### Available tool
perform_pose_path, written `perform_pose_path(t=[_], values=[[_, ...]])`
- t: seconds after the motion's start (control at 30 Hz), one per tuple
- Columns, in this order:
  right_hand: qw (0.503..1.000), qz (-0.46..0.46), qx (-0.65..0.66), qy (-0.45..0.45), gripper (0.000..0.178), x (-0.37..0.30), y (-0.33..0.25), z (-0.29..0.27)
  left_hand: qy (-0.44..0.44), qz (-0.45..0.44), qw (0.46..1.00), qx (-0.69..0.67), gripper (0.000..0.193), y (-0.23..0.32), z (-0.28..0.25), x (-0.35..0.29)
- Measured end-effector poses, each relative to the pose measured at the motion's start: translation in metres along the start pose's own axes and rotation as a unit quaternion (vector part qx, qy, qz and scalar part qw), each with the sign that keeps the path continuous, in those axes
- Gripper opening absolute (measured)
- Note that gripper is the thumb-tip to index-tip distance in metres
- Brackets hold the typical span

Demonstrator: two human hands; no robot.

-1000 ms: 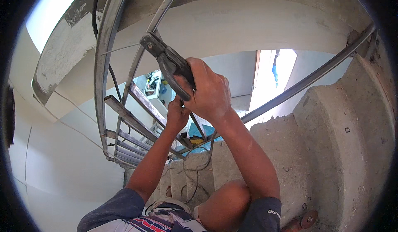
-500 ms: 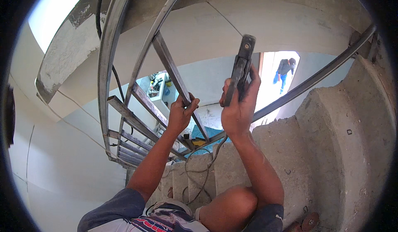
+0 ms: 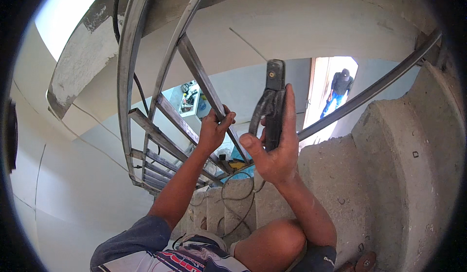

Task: Welding and grinding metal bars on a staircase railing.

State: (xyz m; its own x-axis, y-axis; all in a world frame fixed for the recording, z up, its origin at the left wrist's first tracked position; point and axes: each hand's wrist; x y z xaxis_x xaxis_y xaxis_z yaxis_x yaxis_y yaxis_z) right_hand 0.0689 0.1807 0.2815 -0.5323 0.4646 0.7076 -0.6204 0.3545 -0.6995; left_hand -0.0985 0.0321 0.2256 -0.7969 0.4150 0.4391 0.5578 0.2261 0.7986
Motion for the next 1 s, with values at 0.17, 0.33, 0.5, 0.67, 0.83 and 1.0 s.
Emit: perform_pose_path(t=[0.17,0.33,0.5,0.67,0.83,1.0], values=[[0.998,-0.008,-0.046,-0.033,0.122,0.001,-0.007,0.0,-0.001,-0.004,1.0,0.008,0.029,0.004,0.0,0.0],[0.996,-0.042,0.012,-0.08,0.126,-0.002,0.001,0.007,-0.003,-0.011,1.0,0.0,0.031,0.013,0.0,-0.003],[0.958,-0.233,-0.024,-0.164,0.112,0.031,0.0,0.02,-0.021,0.082,0.995,0.052,0.028,-0.006,-0.006,-0.001],[0.972,-0.077,0.07,-0.211,0.102,0.061,0.002,0.045,-0.022,0.057,0.996,0.071,0.034,-0.016,-0.003,0.0],[0.971,-0.123,0.046,-0.202,0.096,0.085,0.006,0.056,-0.004,0.114,0.991,0.076,0.037,-0.013,-0.005,-0.001],[0.973,-0.151,-0.006,-0.176,0.088,0.088,0.019,0.061,-0.02,0.104,0.991,0.085,0.039,-0.012,-0.005,0.0]])
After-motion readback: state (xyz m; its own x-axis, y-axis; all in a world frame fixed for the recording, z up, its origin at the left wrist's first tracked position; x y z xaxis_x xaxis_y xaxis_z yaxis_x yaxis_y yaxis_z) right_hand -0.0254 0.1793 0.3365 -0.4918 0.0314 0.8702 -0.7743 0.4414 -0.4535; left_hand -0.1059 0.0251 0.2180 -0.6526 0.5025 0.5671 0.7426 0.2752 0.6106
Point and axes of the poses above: each hand's wrist, its own x-axis towards the middle knuckle, its own z-axis out of the palm, y = z × x, and after that the axes turned 1 degree about -x, right-handed
